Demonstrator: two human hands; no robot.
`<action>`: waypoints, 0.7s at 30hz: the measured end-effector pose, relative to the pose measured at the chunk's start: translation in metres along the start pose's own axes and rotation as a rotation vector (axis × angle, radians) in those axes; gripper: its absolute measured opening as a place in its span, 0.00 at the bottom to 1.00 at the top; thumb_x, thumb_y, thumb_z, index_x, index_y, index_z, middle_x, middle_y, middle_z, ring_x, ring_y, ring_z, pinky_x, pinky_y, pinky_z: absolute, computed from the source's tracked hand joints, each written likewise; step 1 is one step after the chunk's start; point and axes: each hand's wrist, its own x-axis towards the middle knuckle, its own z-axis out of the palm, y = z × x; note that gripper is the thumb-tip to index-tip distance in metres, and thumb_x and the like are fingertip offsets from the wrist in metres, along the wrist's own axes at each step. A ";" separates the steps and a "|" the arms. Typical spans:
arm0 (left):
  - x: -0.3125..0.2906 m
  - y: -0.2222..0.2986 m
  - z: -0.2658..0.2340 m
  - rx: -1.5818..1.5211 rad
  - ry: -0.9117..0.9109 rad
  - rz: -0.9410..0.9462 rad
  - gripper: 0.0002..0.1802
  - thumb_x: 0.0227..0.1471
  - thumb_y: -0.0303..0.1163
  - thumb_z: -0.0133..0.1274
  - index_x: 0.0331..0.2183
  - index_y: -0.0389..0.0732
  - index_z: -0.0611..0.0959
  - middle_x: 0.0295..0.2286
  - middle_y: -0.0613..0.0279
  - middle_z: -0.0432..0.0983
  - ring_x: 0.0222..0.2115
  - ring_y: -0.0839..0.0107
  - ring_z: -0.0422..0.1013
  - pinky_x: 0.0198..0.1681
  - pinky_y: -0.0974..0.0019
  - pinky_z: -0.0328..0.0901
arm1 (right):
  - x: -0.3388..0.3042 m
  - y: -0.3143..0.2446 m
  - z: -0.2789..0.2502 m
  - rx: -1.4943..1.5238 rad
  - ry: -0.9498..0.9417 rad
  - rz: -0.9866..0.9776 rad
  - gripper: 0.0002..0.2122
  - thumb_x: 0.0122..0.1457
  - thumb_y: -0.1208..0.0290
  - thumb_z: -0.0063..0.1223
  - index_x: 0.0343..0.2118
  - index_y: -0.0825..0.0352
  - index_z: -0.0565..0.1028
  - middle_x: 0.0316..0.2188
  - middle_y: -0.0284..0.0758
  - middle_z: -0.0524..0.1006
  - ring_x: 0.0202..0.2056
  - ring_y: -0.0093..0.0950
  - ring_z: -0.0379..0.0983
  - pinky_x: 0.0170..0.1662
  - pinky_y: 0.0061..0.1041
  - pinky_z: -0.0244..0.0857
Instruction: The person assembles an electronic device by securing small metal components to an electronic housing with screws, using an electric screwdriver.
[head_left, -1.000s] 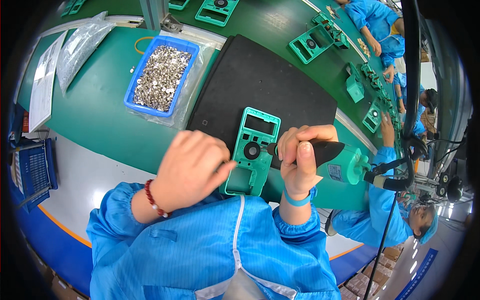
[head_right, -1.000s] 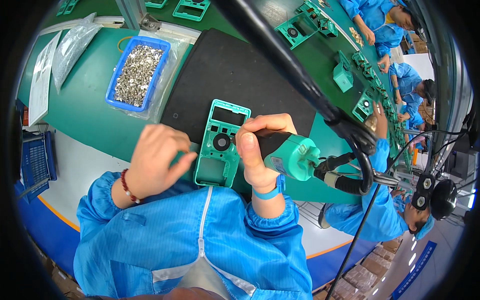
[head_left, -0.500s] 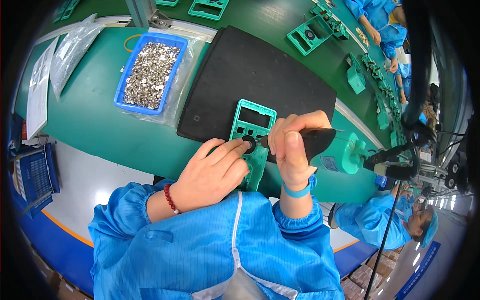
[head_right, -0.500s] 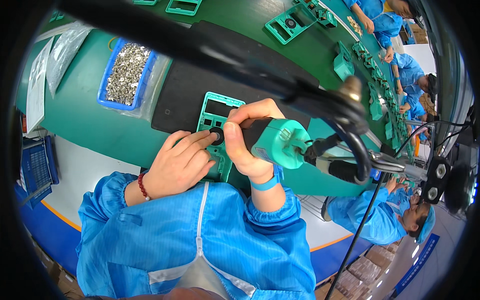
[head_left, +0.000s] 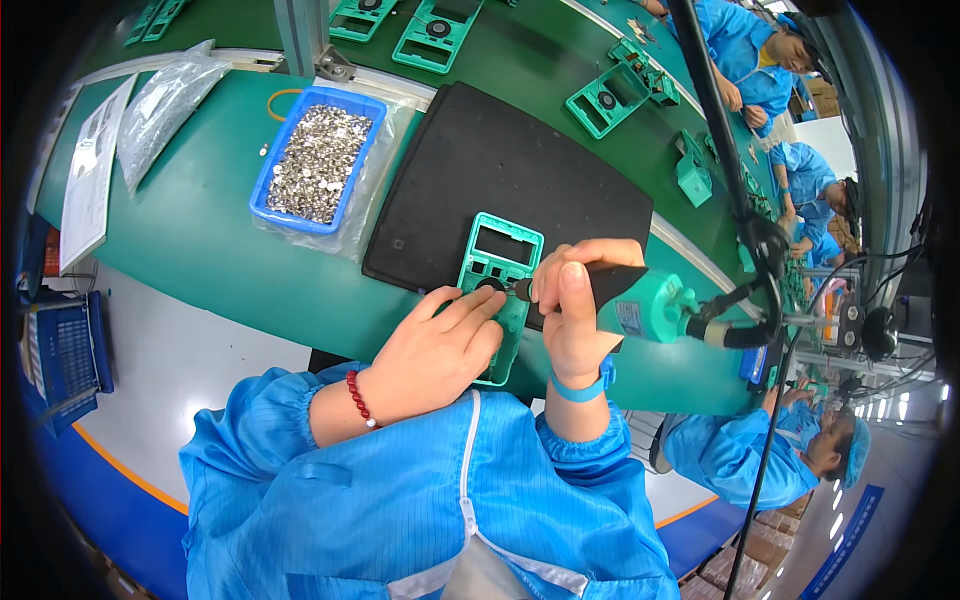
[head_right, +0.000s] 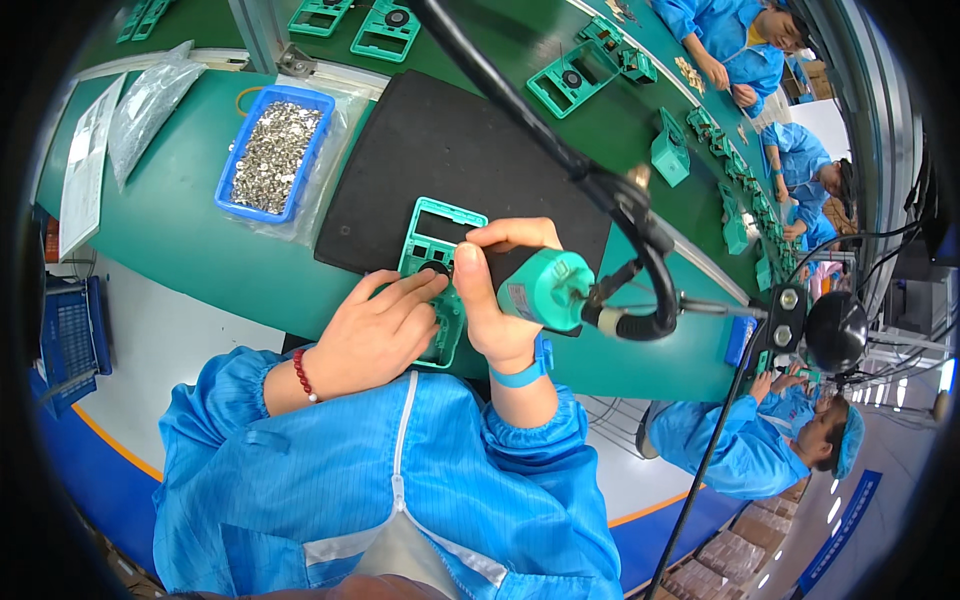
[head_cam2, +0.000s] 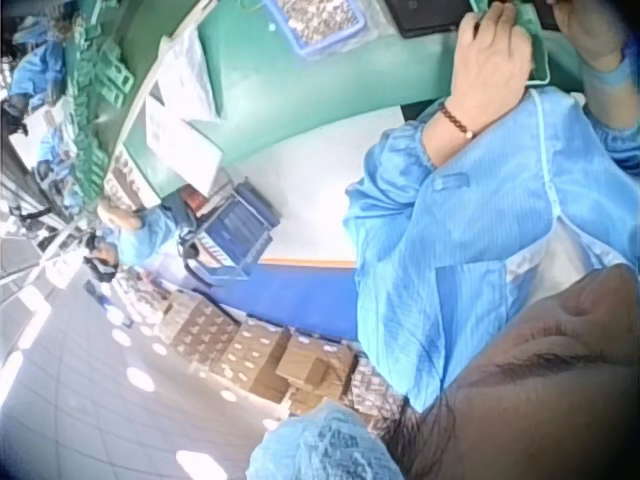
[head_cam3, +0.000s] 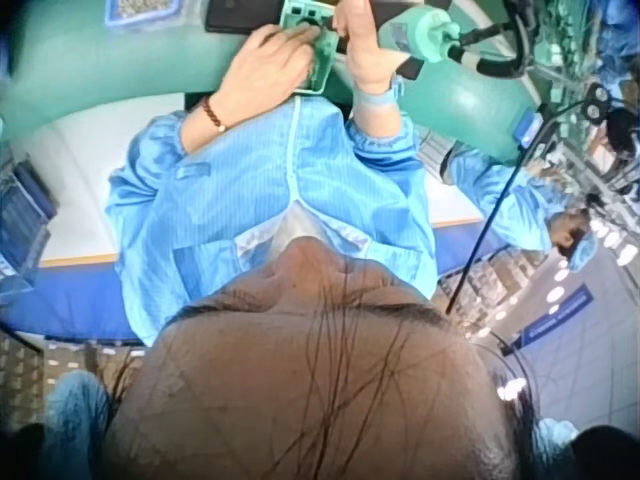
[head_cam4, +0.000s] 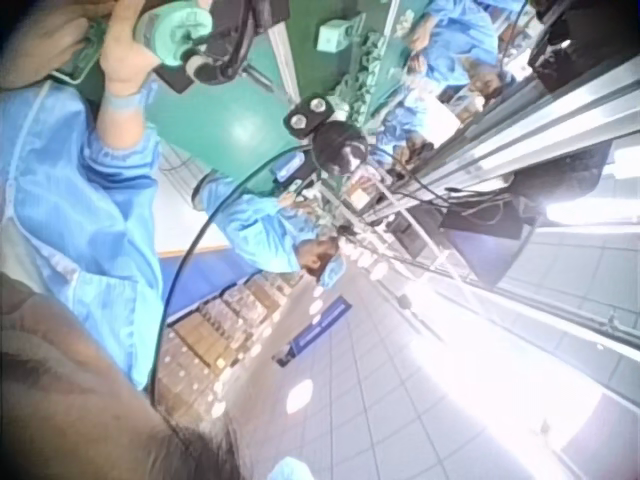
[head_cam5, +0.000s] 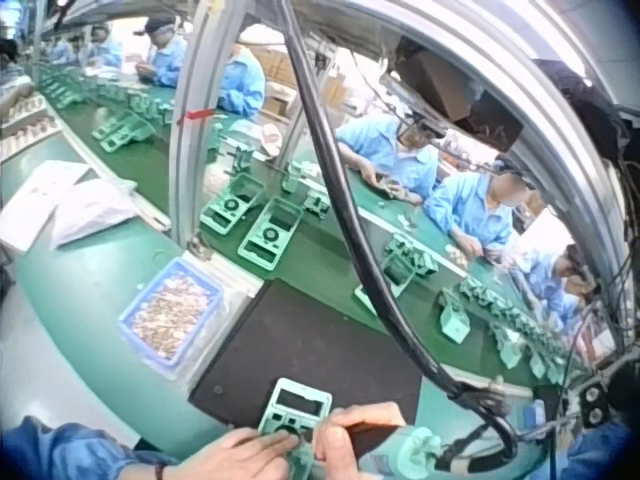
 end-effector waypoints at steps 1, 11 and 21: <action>0.000 0.001 0.001 0.014 -0.002 -0.010 0.10 0.49 0.31 0.58 0.33 0.38 0.77 0.48 0.53 0.76 0.52 0.63 0.70 0.54 0.54 0.63 | -0.002 0.000 -0.003 -0.062 0.003 -0.076 0.09 0.57 0.77 0.61 0.37 0.70 0.71 0.29 0.35 0.75 0.24 0.19 0.71 0.29 0.19 0.66; 0.006 -0.002 -0.008 -0.173 0.114 -0.090 0.11 0.49 0.31 0.58 0.35 0.38 0.77 0.43 0.57 0.77 0.53 0.62 0.69 0.58 0.53 0.58 | -0.008 -0.052 0.020 0.145 -0.170 -0.104 0.13 0.63 0.63 0.52 0.39 0.65 0.64 0.17 0.30 0.66 0.16 0.19 0.58 0.20 0.22 0.55; 0.006 -0.003 -0.011 -0.118 0.120 -0.080 0.15 0.42 0.29 0.64 0.33 0.41 0.75 0.35 0.65 0.75 0.54 0.63 0.69 0.59 0.49 0.56 | -0.018 -0.058 0.022 0.183 -0.200 -0.070 0.14 0.61 0.64 0.56 0.38 0.65 0.64 0.17 0.31 0.69 0.16 0.21 0.62 0.20 0.23 0.57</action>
